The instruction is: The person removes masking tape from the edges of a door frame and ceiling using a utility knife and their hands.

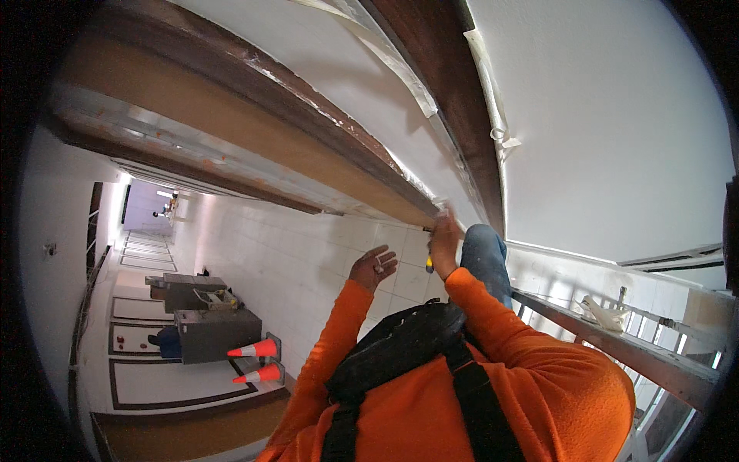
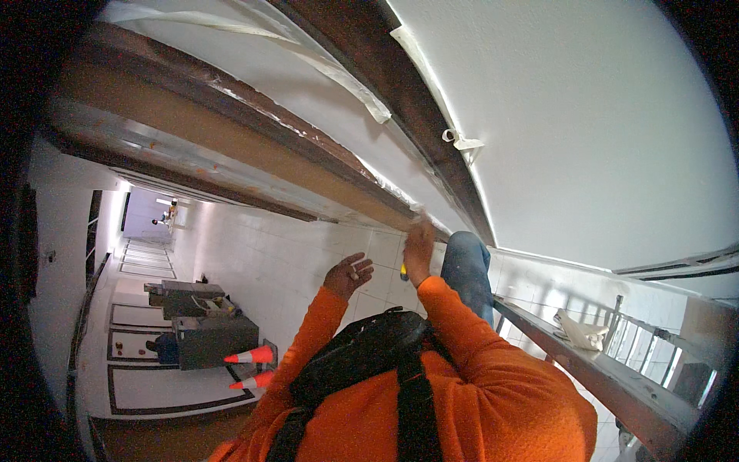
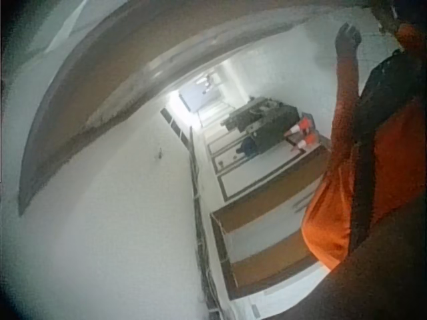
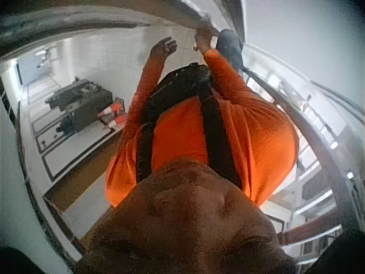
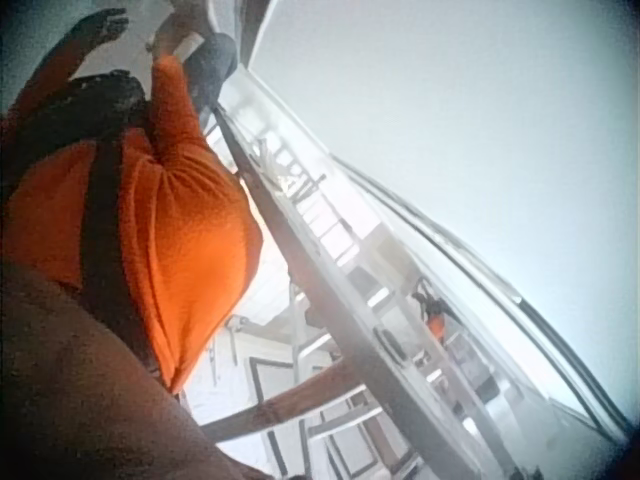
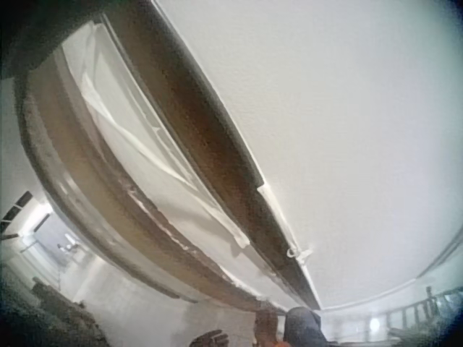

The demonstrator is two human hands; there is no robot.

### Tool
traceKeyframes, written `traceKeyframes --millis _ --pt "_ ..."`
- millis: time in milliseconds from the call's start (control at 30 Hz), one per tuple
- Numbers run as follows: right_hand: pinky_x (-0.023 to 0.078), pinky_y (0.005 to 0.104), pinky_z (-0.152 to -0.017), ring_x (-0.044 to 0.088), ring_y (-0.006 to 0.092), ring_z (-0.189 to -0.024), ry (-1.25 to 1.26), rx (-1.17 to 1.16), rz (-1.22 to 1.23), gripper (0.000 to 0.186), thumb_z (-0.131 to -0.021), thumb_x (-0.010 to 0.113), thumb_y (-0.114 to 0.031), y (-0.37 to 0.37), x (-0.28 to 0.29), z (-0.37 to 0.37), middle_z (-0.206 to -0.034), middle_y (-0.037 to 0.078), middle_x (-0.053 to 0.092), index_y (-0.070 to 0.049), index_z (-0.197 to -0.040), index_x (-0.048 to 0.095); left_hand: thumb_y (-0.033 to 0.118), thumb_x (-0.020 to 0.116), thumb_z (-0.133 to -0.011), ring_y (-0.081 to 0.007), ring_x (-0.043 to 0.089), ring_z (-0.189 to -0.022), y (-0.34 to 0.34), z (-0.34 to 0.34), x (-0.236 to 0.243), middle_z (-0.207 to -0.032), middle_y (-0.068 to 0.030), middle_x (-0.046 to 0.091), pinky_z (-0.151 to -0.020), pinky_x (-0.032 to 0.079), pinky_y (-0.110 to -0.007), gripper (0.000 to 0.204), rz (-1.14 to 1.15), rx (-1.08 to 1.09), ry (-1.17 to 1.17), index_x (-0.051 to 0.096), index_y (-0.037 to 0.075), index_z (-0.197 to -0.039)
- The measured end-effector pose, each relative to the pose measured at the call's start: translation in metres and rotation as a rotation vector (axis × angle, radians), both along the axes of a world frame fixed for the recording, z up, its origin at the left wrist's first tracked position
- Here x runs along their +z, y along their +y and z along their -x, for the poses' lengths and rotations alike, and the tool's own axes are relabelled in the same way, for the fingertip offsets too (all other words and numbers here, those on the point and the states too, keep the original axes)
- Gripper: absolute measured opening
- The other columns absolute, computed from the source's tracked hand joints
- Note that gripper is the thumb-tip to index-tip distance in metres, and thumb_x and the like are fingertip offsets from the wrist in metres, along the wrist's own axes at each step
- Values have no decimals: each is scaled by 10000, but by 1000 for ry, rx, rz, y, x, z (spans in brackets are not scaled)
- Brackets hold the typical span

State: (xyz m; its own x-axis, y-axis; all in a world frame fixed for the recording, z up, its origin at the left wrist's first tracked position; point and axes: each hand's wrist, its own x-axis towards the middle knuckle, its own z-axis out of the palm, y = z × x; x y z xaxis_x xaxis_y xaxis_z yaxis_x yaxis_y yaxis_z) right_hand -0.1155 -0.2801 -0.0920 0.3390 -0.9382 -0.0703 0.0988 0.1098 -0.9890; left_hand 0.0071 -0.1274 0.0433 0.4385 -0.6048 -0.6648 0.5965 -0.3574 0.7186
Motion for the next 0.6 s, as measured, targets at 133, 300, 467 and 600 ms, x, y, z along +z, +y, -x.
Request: traceKeyframes --millis 133,300,467,600 --pt "393 430 -1128 542 335 -1321 -54 644 218 487 -1085 421 -255 50 58 3 -1414 232 567 1 -1500 421 106 467 -912 -362 610 -1155 -18 -3 -19 -1322 -229 581 -989 555 -467 528 176 164 41 457 -25 -1424" --pt "424 405 -1112 566 332 -1312 -147 805 54 493 -1061 492 -216 57 116 16 -1465 185 551 -39 -1513 404 263 458 -1075 -285 613 -999 -10 -27 -30 -1089 -132 624 -916 533 -475 331 268 321 97 568 18 -1268" --pt "523 477 -923 688 422 -1044 59 787 94 651 -1016 590 -247 33 116 17 -1118 292 689 -55 -1542 258 230 515 -1058 -182 581 -734 -28 -42 -37 -864 -50 593 -730 523 -403 201 417 229 50 623 60 -1071" --pt "528 485 -798 700 411 -905 112 856 203 529 -964 678 -255 29 124 20 -967 264 691 -50 -1349 379 119 535 -1021 -157 449 -613 -24 -71 -19 -743 -29 503 -707 515 -350 99 336 527 -99 600 47 -1035"
